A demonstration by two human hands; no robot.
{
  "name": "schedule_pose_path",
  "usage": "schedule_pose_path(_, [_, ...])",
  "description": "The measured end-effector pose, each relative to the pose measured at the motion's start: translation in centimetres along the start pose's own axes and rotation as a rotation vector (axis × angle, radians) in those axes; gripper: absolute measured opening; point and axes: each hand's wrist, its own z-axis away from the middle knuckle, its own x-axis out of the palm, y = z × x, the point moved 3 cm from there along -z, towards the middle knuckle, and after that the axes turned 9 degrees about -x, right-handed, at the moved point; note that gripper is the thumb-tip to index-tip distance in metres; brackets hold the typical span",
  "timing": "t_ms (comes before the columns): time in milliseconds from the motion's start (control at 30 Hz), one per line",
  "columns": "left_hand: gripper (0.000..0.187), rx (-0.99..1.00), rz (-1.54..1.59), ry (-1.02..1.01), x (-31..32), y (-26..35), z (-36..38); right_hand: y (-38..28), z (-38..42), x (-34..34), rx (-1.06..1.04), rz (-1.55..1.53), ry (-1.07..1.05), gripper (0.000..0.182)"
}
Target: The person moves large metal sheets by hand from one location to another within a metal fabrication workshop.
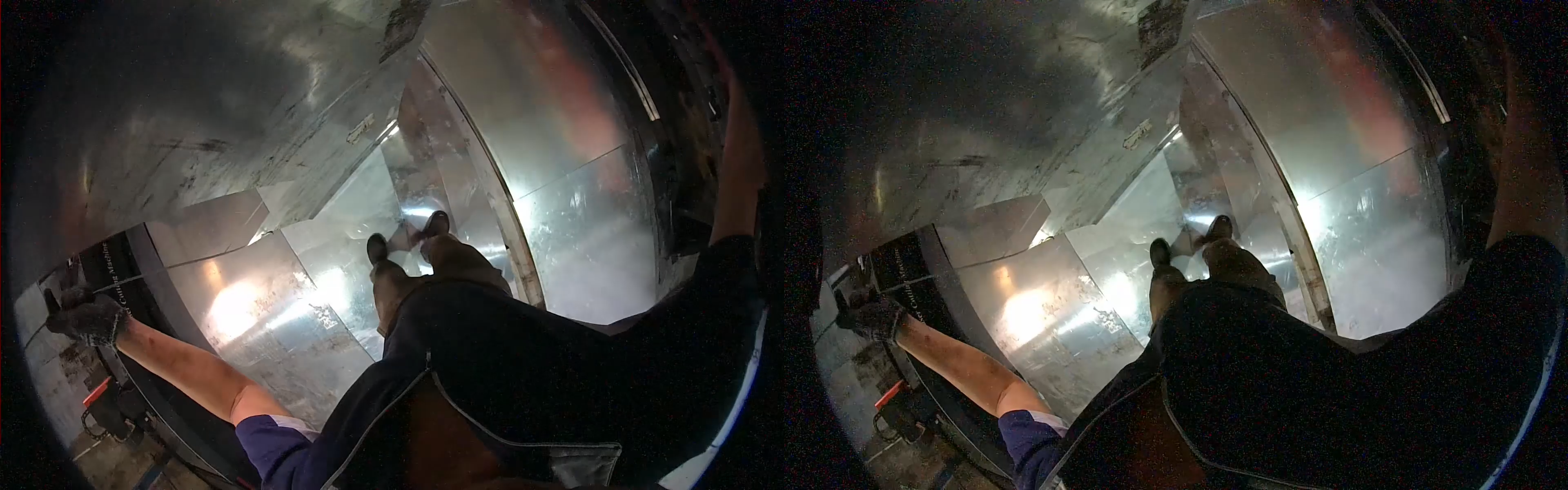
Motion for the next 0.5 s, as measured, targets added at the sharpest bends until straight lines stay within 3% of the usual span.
schedule_pose_path(67, [0.054,0.218,-0.220,-0.189,1.5,0.0,0.3,0.1,0.7,-0.5,0.020,0.028,0.030,0.039])
schedule_pose_path(133, [0.056,0.031,0.029,-0.071,7.2,4.9,4.6,0.6,1.7,-1.1,0.050,0.059,0.053,0.039])
schedule_pose_path(300, [0.052,0.164,0.176,-0.219,15.4,7.8,3.6,2.7,4.1,-5.2,0.142,0.160,0.201,0.040])
schedule_pose_path(500, [0.057,0.368,0.321,-0.421,25.5,15.3,9.3,14.6,20.0,-12.4,0.285,0.392,0.351,0.040])
